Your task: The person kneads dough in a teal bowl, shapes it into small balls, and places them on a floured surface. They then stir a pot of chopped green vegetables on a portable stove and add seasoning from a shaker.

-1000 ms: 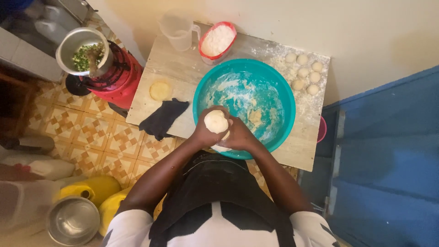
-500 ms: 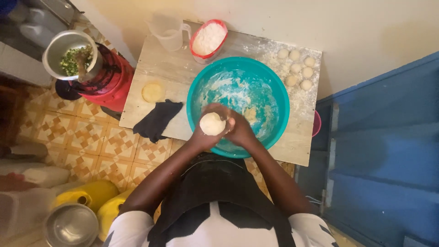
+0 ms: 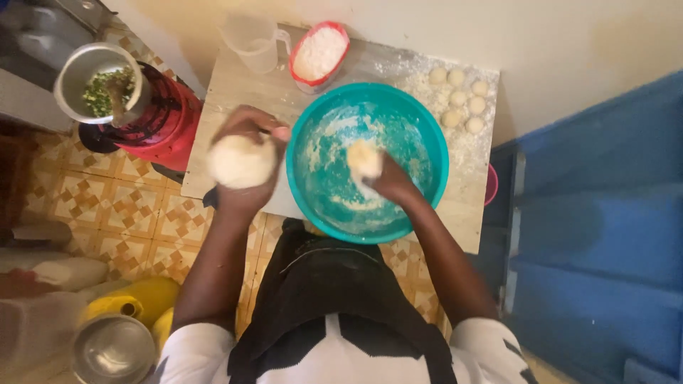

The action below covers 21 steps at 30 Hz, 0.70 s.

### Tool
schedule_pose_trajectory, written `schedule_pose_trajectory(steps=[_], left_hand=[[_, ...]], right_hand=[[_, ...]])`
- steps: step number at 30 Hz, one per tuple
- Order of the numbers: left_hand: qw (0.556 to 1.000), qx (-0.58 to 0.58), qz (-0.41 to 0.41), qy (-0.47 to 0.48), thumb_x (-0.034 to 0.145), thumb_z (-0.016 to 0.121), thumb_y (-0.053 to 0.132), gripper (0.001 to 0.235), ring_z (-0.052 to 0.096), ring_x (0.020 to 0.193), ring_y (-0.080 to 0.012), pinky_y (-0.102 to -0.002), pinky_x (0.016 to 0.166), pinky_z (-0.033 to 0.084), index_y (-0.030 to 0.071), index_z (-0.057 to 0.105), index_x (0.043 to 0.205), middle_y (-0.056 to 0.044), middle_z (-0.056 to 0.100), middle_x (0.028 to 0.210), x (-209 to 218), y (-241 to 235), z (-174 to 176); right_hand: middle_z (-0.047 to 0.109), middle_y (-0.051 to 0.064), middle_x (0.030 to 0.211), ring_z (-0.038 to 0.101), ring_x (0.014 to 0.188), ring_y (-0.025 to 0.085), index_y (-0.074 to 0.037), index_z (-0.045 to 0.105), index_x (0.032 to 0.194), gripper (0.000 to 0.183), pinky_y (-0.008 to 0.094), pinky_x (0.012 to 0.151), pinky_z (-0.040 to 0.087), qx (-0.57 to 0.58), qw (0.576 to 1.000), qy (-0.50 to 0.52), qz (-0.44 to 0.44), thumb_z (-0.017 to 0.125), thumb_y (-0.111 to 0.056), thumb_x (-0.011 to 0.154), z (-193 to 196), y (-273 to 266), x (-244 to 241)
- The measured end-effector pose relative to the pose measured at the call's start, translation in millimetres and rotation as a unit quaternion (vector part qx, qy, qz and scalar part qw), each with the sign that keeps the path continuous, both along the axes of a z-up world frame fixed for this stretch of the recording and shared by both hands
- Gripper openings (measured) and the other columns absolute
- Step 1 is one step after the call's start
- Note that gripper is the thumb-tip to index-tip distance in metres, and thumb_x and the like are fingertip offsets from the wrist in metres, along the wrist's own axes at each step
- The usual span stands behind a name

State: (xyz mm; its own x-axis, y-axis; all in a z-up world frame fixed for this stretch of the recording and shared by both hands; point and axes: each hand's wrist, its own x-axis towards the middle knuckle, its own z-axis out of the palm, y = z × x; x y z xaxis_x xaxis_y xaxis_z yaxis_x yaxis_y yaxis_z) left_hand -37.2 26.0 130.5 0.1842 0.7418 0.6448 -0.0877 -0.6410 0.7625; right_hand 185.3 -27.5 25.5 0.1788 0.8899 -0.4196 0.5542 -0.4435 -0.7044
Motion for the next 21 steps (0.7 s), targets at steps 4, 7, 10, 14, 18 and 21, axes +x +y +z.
schedule_pose_trajectory(steps=[4,7,10,14,18,21], left_hand=[[0.984,-0.128,0.026,0.122,0.072,0.064,0.011,0.015,0.058,0.07,-0.029,-0.036,0.062,0.047,0.004,0.05,0.074,-0.013,0.052,0.071,7.3,-2.5,-46.2],[0.885,-0.056,0.137,0.441,0.064,0.062,0.01,0.016,0.06,0.066,-0.0358,-0.045,0.057,0.047,0.003,0.058,0.078,-0.014,0.056,0.066,21.8,-4.9,-108.3],[0.86,-0.088,0.089,0.495,0.062,0.062,0.011,0.026,0.063,0.073,-0.0336,-0.044,0.064,0.05,0.004,0.064,0.087,-0.013,0.061,0.073,42.2,-0.8,-158.2],[0.833,-0.208,-0.05,0.51,0.078,0.048,0.012,0.036,0.064,0.076,-0.038,-0.047,0.06,0.051,-0.001,0.049,0.111,-0.019,0.06,0.093,40.0,-10.8,-134.8],[0.917,-0.294,-0.224,0.148,0.068,0.066,-0.001,0.095,0.064,0.092,-0.0264,-0.027,0.074,0.05,0.001,0.008,0.143,-0.025,0.049,0.124,25.3,-9.7,-135.5],[0.939,-0.297,-0.122,0.121,0.084,0.06,0.009,0.057,0.063,0.094,-0.0238,-0.032,0.076,0.051,0.008,0.036,0.135,-0.018,0.055,0.12,14.7,-10.4,-110.8]], right_hand=[[0.053,0.02,0.122,0.048,0.116,0.037,-0.007,0.05,0.125,0.058,0.047,0.098,0.036,-0.027,0.993,0.024,0.115,0.063,-0.037,0.077,20.2,-6.4,-9.9],[0.057,0.013,0.114,0.053,0.107,0.024,-0.01,0.048,0.126,0.048,0.038,0.092,0.041,0.119,0.972,0.184,0.082,0.059,-0.024,0.082,-23.5,-10.1,-9.0],[0.056,0.008,0.115,0.055,0.106,0.019,-0.013,0.045,0.13,0.06,0.033,0.09,0.043,0.142,0.954,0.256,0.06,0.066,-0.023,0.075,-20.6,-1.4,-27.8],[0.061,0.008,0.111,0.056,0.104,0.018,-0.014,0.059,0.117,0.05,0.031,0.088,0.044,0.087,0.978,0.191,0.021,0.069,-0.015,0.067,-19.3,6.6,-19.5],[0.062,0.015,0.106,0.058,0.1,0.032,-0.013,0.058,0.116,0.055,0.043,0.083,0.045,0.149,0.987,0.052,0.02,0.074,-0.025,0.064,-47.4,36.9,44.2],[0.055,-0.001,0.119,0.052,0.111,0.019,-0.031,0.054,0.12,0.054,0.035,0.092,0.042,0.124,0.99,-0.057,-0.04,0.072,-0.037,0.069,-42.9,56.1,51.1]])
